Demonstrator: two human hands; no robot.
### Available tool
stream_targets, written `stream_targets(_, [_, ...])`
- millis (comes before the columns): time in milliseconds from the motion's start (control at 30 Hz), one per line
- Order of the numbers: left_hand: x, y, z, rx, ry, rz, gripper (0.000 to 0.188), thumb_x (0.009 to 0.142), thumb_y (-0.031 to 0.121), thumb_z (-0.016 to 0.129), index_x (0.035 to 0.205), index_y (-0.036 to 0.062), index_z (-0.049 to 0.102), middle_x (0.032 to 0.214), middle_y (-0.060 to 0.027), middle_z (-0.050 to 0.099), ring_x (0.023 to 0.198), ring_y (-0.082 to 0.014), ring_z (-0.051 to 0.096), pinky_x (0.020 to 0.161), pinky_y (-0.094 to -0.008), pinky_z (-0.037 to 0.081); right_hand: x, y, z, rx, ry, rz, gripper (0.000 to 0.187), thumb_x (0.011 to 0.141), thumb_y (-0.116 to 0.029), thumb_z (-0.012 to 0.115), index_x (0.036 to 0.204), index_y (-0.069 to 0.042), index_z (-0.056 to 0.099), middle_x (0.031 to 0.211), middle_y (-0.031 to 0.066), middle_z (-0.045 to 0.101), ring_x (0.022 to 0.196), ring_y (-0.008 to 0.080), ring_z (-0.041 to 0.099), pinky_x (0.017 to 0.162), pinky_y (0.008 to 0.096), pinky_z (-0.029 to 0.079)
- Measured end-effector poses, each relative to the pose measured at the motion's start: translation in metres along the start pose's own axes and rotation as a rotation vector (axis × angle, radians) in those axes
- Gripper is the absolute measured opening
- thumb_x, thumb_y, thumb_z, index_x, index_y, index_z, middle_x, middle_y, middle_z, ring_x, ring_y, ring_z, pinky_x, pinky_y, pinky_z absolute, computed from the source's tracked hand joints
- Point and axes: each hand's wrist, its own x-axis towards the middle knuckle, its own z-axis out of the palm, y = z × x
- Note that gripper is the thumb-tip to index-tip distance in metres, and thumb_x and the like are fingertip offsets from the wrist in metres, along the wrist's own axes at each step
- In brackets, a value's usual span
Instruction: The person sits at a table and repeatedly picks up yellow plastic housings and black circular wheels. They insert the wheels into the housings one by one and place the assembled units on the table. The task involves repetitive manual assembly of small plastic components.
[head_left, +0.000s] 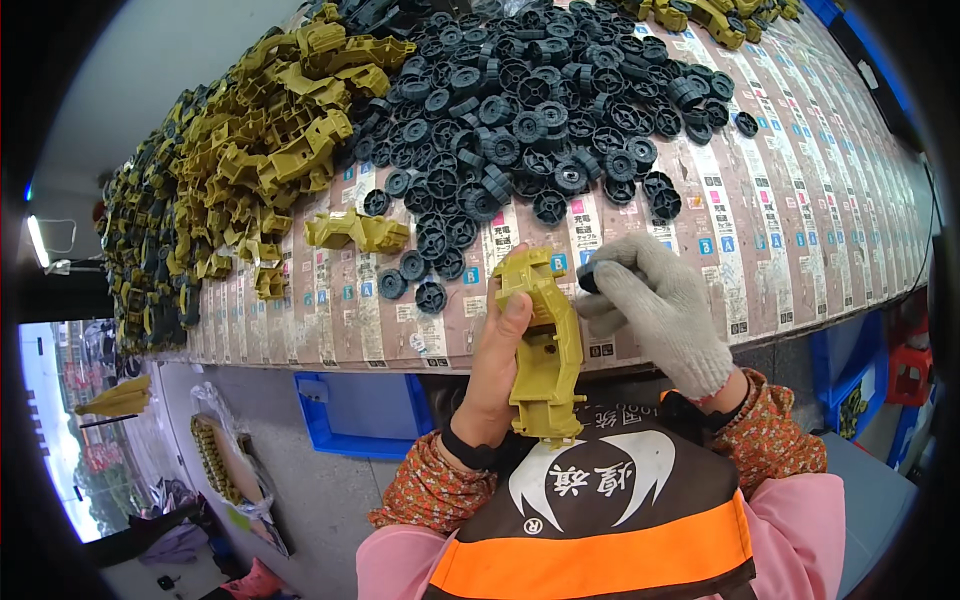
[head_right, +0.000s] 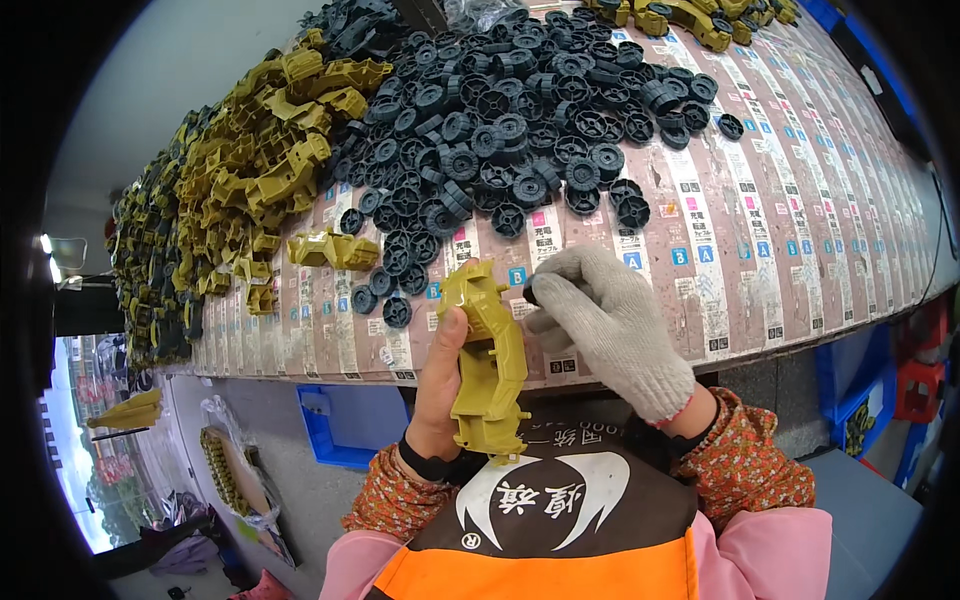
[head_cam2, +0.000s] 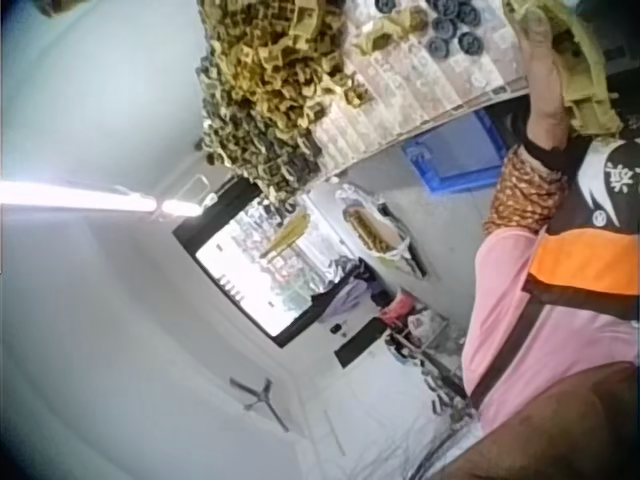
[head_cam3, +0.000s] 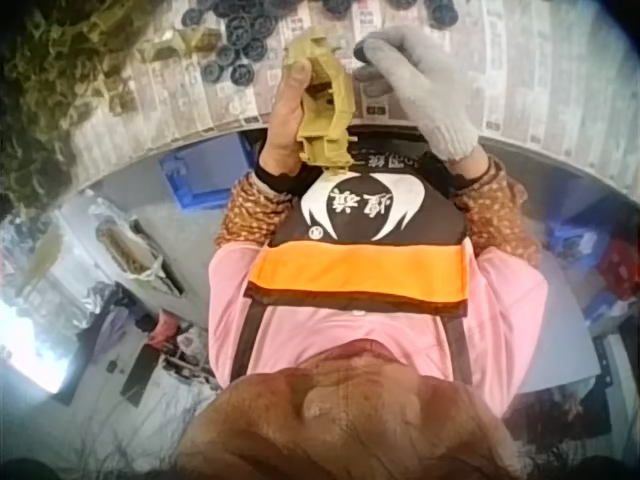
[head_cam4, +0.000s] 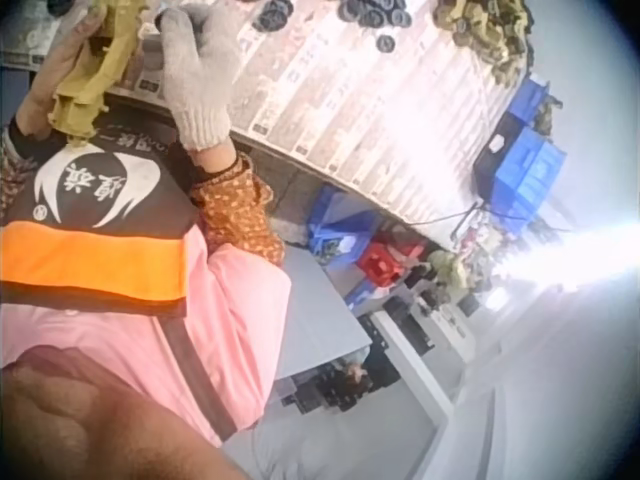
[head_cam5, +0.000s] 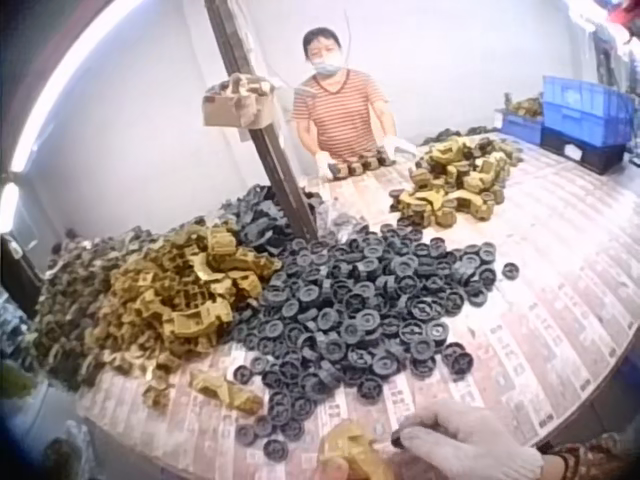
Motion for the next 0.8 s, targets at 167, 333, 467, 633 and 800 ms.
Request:
stream_targets(167, [0.000,-0.002,0.016,0.180,-0.016,0.166,0.069,0.107,0.035,0.068,0.162,0.0166,0.030,0.134,-0.0083,0.059,0.117,-0.0178,0.062,0.099,-0.0343,0.056,0.008,0.023,0.011,-0.117,0.074,-0.198,0.024,0.106,-0.014,0.060,0.124,0.002,0.063,0.104,0.0127,0.073,0.091,0.0181,0.075,0.077,0.0318,0.060])
stream_targets(333, [0.003,-0.006,0.010,0.355,0.010,0.256,0.071,0.106,0.030,0.070,0.161,0.0179,0.027,0.139,-0.0075,0.054,0.121,-0.0165,0.057,0.105,-0.0337,0.050,0.000,0.026,0.010,-0.355,0.019,-0.328,0.032,0.105,-0.011,0.058,0.134,0.001,0.061,0.107,0.0181,0.072,0.095,0.0243,0.073,0.084,0.0374,0.058])
stream_targets(467, [0.002,-0.006,0.010,0.432,-0.004,0.287,0.073,0.106,0.028,0.071,0.162,0.0186,0.025,0.140,-0.0080,0.054,0.121,-0.0165,0.057,0.106,-0.0337,0.049,0.000,0.027,0.009,-0.439,0.038,-0.393,0.034,0.104,-0.010,0.057,0.136,0.001,0.061,0.108,0.0190,0.072,0.095,0.0251,0.072,0.085,0.0374,0.057])
stream_targets(633, [0.002,-0.006,0.011,0.440,-0.027,0.274,0.074,0.106,0.026,0.071,0.162,0.0182,0.023,0.141,-0.0087,0.054,0.123,-0.0171,0.057,0.108,-0.0341,0.048,0.002,0.028,0.006,-0.316,0.043,-0.326,0.034,0.103,-0.010,0.058,0.135,0.001,0.062,0.107,0.0190,0.072,0.095,0.0246,0.073,0.084,0.0366,0.057])
stream_targets(800, [0.002,-0.010,0.013,0.482,-0.052,0.320,0.076,0.105,0.023,0.071,0.162,0.0159,0.022,0.141,-0.0103,0.055,0.125,-0.0189,0.057,0.110,-0.0354,0.047,-0.001,0.024,0.005,-0.342,0.039,-0.299,0.035,0.101,-0.009,0.060,0.134,0.002,0.062,0.105,0.0204,0.072,0.094,0.0285,0.074,0.083,0.0388,0.058])
